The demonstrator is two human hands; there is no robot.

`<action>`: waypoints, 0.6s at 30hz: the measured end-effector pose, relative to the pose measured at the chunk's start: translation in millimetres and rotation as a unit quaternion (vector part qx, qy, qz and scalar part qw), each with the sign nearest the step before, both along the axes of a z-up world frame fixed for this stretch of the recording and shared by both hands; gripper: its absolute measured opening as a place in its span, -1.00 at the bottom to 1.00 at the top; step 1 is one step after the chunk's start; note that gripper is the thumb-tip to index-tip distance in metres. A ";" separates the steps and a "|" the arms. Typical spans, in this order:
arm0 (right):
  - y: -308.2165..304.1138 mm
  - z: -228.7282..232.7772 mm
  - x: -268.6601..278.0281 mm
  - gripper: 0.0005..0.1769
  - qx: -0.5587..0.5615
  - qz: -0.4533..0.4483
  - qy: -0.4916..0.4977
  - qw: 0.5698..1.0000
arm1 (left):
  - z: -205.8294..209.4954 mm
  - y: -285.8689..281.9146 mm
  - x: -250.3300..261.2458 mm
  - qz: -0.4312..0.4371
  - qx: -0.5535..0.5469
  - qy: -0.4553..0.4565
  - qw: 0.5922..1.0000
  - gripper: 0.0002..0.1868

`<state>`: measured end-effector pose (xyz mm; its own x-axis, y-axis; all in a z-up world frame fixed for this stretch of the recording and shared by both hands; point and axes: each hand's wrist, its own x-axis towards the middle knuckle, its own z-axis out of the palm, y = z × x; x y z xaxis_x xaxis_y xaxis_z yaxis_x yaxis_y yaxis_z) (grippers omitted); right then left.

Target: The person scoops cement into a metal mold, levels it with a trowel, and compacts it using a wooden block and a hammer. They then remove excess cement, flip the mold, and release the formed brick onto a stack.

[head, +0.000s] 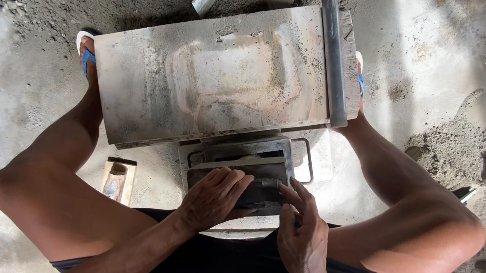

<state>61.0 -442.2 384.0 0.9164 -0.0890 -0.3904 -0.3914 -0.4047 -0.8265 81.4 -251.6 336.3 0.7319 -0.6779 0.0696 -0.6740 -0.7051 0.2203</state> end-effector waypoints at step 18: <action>262.4 -90.2 214.8 -0.48 0.034 0.387 -0.189 0.902 | -70.1 157.5 97.5 0.582 0.025 -0.082 0.809 -0.52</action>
<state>275.8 -179.8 293.8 0.7631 0.6460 -0.0183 0.3006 -0.3799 -0.8748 178.8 -94.1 266.2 0.8597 0.4593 0.2235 0.4359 -0.8878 0.1477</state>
